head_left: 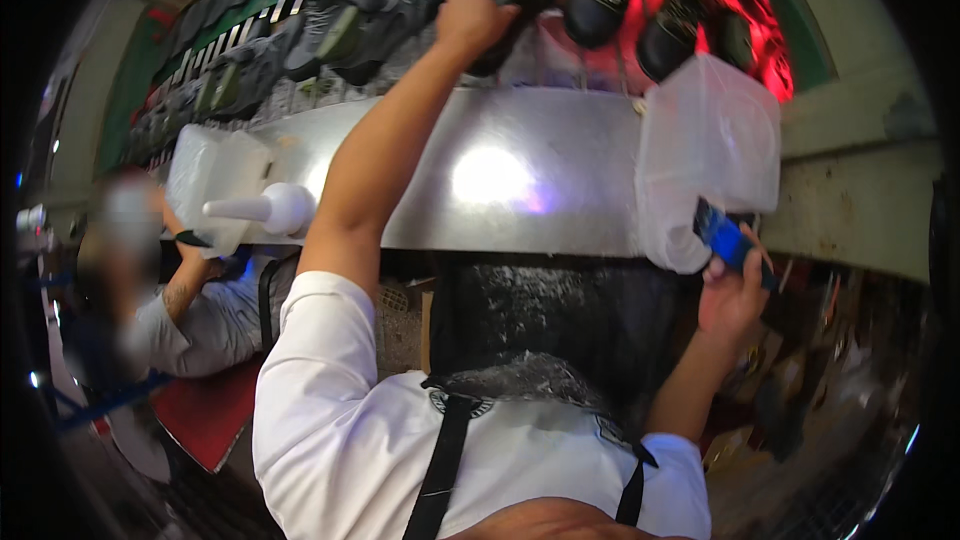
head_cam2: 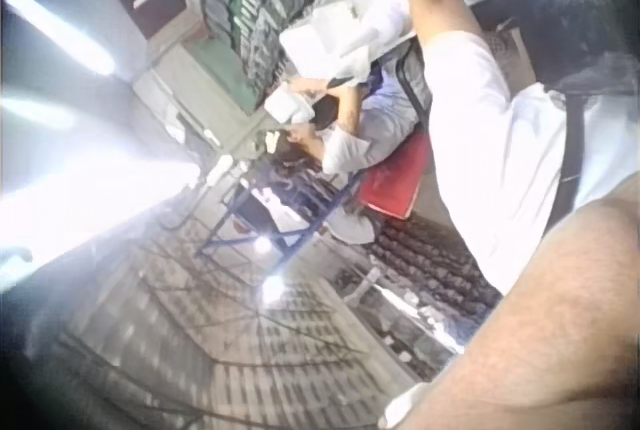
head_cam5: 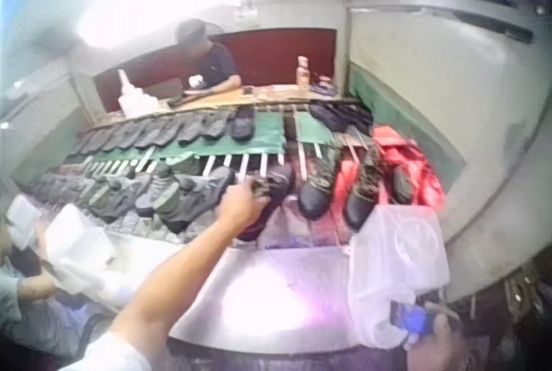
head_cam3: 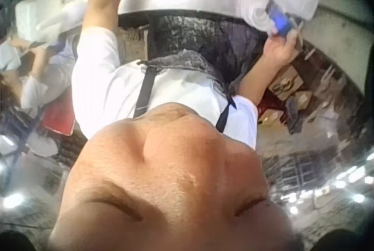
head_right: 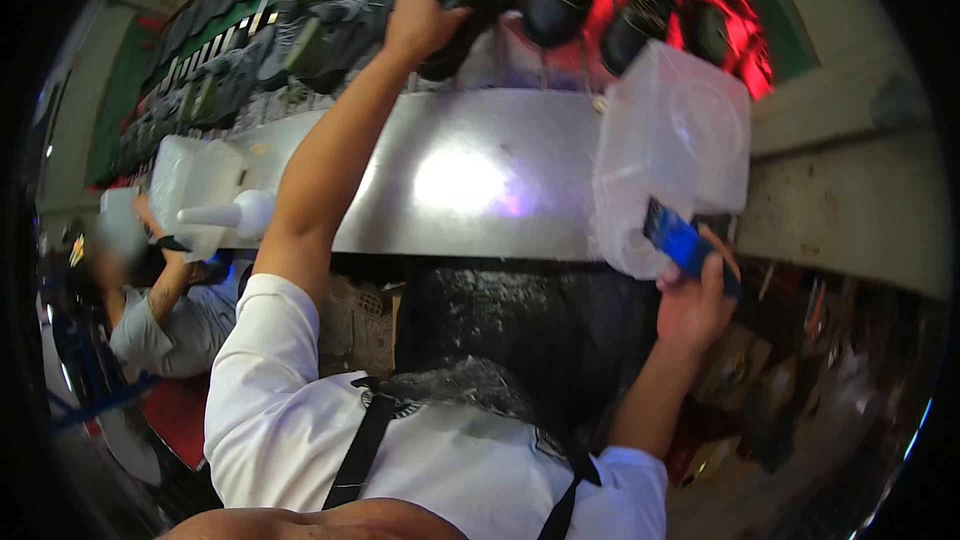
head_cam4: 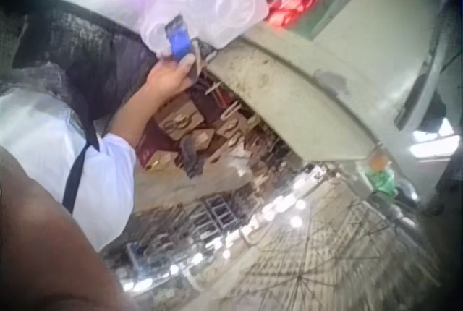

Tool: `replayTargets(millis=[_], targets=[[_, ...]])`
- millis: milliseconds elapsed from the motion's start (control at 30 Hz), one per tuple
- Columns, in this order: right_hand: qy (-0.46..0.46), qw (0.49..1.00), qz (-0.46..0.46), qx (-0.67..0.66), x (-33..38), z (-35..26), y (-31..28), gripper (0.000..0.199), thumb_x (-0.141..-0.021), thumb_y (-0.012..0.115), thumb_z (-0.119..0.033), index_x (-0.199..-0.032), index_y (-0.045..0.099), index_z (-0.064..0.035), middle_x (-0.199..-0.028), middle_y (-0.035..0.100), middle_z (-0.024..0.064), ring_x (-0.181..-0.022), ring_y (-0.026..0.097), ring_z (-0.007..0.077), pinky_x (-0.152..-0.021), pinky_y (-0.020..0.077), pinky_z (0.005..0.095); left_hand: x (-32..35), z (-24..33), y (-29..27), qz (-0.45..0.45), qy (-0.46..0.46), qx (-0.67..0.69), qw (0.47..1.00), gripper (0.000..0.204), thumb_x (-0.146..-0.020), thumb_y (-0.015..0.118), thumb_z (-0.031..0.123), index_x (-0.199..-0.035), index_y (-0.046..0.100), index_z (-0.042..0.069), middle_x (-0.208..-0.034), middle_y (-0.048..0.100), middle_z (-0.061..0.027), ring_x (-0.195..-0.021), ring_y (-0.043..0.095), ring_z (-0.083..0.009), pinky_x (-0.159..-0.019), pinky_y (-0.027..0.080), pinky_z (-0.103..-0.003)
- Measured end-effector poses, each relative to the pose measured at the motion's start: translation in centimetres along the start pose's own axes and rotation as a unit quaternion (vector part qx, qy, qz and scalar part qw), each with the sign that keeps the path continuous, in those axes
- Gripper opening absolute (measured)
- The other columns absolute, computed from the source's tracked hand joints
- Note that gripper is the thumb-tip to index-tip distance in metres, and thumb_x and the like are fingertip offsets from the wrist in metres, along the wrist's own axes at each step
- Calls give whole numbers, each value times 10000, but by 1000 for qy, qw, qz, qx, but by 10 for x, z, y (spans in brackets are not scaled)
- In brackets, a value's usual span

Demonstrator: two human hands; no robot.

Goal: The person applies glue to the sole edges of several shoes using a brush. They repeatedly dip the brush into a container of glue and spread it along the seams of each shoe, then place the shoes back on a rack.

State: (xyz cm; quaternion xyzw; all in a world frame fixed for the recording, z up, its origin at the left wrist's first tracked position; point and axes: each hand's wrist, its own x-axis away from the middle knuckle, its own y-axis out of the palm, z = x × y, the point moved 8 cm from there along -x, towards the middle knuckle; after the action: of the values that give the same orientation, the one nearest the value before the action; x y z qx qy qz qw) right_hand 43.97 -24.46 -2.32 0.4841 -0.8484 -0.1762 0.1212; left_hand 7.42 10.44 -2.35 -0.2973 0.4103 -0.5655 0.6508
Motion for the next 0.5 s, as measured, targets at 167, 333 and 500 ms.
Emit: replayTargets(millis=[167,333,500], targets=[[17,999,-25,14,-2,-4,11,363,-1017,595,-184,-1268,592,78,-889,701,132,-696,691,195,-555,562,308,11,-3,21,57,-49,-24,997,637,-814,756,477,-1350,624,158,-1154,720,-208,-1104,673,-419,-959,529,-496],[12,995,-91,36,5,-18,2,303,-986,627,-104,-1228,614,78,-1024,705,176,-793,678,191,-656,569,310,1,-8,33,57,3,-24,998,729,-830,701,535,-1396,546,101,-1195,692,-257,-1132,655,-443,-972,519,-487],[-83,933,-157,312,9,-43,18,190,-873,724,-2,-1055,677,28,-1213,684,149,-927,646,174,-802,536,312,34,-6,14,87,26,53,994,903,-852,658,651,-1444,461,-2,-1302,624,-311,-1221,606,-454,-1038,479,-443]])
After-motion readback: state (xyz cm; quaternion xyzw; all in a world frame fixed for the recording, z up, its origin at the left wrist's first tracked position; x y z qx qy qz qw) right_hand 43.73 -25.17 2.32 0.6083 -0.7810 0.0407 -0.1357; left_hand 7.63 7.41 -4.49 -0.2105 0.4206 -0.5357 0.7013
